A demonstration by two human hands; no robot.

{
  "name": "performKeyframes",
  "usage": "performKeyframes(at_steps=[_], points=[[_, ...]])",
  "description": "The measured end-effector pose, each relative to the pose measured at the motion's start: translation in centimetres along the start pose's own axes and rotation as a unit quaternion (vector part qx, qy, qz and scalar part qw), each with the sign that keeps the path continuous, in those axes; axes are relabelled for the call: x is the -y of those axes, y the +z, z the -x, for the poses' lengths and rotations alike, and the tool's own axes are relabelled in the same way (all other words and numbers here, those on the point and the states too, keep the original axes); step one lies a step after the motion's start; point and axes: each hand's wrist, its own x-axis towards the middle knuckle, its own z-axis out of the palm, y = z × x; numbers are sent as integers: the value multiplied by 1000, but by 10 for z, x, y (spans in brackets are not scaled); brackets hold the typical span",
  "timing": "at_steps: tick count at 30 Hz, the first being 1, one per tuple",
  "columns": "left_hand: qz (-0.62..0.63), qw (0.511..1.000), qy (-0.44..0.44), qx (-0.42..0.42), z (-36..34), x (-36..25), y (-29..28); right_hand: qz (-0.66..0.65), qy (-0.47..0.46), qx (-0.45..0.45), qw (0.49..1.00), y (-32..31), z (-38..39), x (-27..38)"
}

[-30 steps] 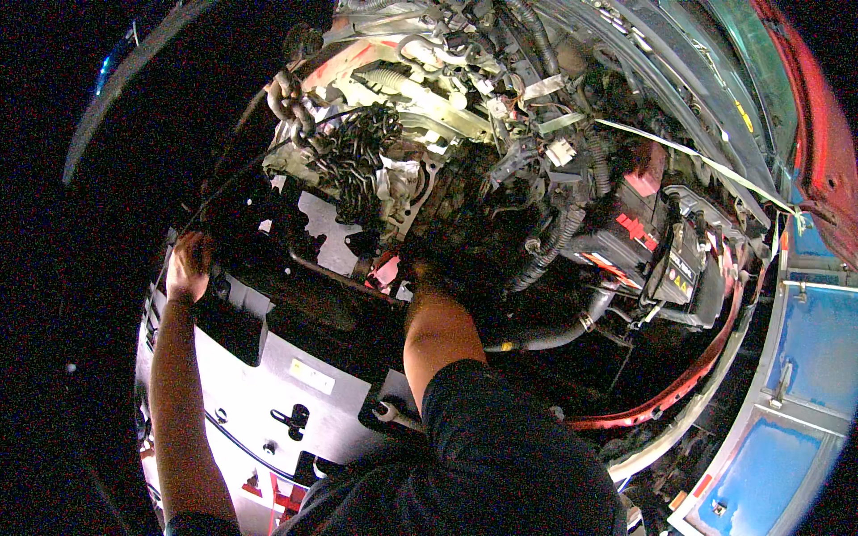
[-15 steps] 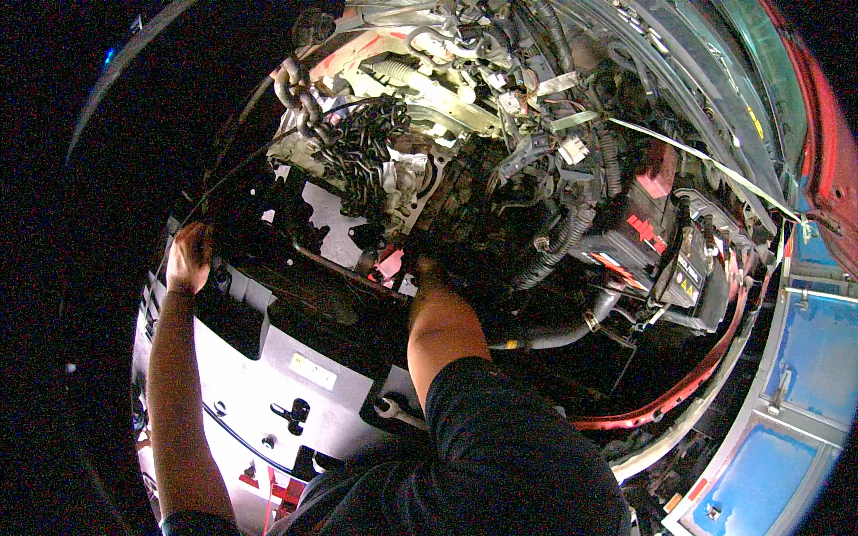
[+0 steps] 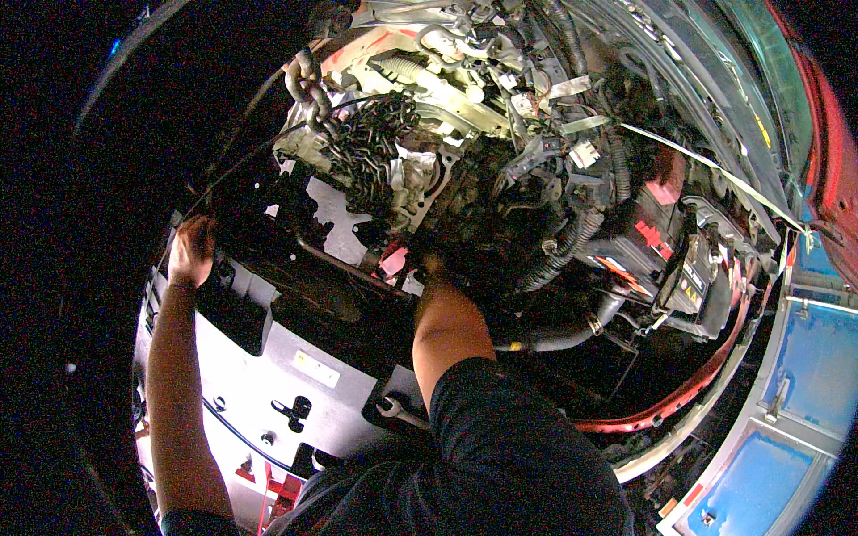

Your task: The person works on a car engine with the hood open, using a wrench to tighten or loosen bolts on the engine block. The person also operates a red hydraulic lift to adjust the vehicle's position.

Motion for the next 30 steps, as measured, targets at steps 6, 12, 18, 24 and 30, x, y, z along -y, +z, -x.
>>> performKeyframes(at_steps=[6,12,18,24,30], points=[[-48,998,29,-41,3,5,11,0,27,-61,998,-9,-12,-4],[-62,997,50,-5,5,11,7,-16,51,-42,998,-5,-15,-2],[-47,999,22,11,1,3,-3,35,11,-78,996,4,-5,0],[6,1000,14,0,-2,-12,-18,33,17,-27,999,7,11,4],[-3,999,20,26,-3,-16,-24,27,21,-30,999,2,7,3]])
